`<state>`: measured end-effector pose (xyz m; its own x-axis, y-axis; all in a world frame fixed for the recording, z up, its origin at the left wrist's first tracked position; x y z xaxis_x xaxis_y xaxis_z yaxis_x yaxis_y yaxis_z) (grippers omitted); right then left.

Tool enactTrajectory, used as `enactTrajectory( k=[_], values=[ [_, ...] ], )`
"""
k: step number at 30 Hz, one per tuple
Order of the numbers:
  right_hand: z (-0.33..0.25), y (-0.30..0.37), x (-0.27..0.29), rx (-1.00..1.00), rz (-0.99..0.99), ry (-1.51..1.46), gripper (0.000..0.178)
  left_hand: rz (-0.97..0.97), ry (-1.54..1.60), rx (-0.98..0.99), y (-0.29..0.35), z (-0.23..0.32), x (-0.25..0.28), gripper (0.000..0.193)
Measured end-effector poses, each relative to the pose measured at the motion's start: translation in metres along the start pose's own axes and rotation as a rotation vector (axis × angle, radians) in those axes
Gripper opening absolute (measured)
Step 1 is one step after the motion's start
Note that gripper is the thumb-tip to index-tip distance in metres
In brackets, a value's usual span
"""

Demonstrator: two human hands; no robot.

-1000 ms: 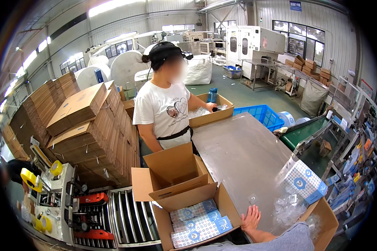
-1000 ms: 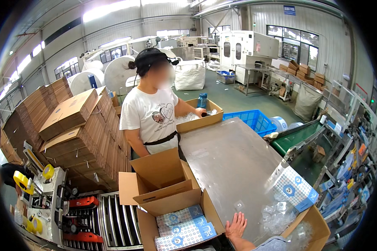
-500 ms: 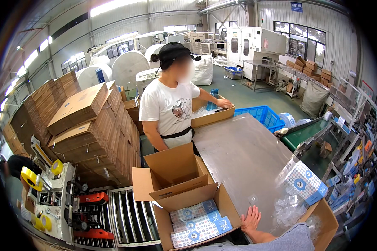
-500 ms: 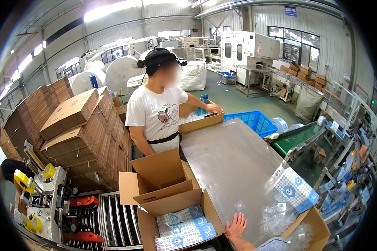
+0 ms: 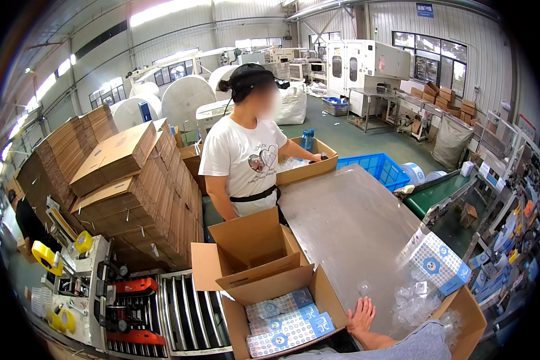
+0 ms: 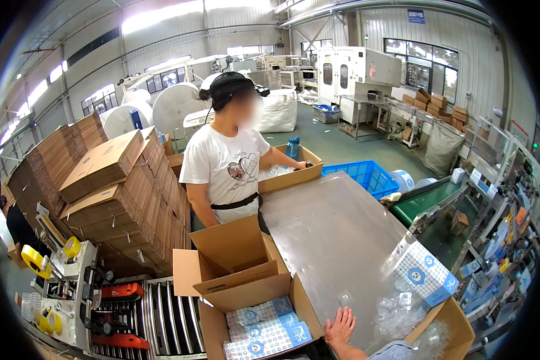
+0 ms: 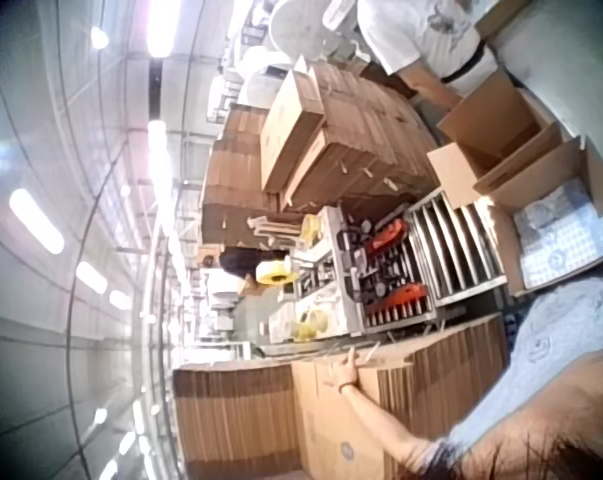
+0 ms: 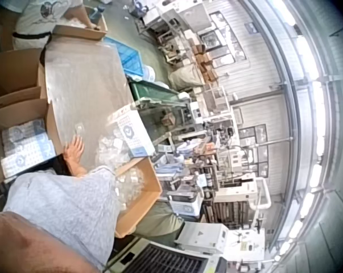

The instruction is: The person packs blue and white patterned product boxes into larger brown cardboard boxes on a conveyor line. They place bubble wrap inside the boxes, arrange the product boxes, and then close the flaps of the cardboard boxes. The person also picks up and moves empty cardboard boxes from a stack.

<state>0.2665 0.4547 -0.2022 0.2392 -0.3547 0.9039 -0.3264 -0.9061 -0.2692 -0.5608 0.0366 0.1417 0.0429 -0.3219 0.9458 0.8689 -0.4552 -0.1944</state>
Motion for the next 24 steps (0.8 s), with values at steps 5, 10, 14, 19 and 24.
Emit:
enactTrajectory(
  k=[5, 10, 14, 19, 24],
  values=[
    [0.0, 0.0, 0.003, -0.002, 0.007, 0.001, 0.072, 0.013, -0.084, 0.023, 0.004, 0.007, 0.005, 0.052],
    [-0.001, 0.0, 0.0, 0.015, 0.021, 0.012, 0.072, 0.012, -0.039, -0.002, 0.003, -0.001, 0.0, 0.052],
    [0.0, 0.0, 0.002, 0.025, 0.045, 0.011, 0.071, 0.002, -0.014, 0.004, 0.003, 0.005, 0.002, 0.05],
    [-0.003, 0.0, 0.002, 0.038, 0.046, 0.016, 0.071, -0.023, 0.005, 0.04, 0.004, 0.007, 0.001, 0.05],
    [-0.003, 0.001, 0.005, 0.04, 0.043, 0.002, 0.071, -0.028, -0.001, 0.029, 0.001, -0.002, -0.002, 0.051]
  ],
)
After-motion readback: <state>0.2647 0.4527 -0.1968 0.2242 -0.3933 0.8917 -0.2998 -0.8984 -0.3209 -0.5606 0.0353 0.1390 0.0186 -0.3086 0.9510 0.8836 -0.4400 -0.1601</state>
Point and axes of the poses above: each hand's wrist, its own y-axis away from the middle knuckle, its own x-axis out of the back of the hand, z = x × y, the point moved 10 cm from there along -y, towards the middle knuckle, and after that the axes turned 11 degrees about z, right-handed, at the moved point
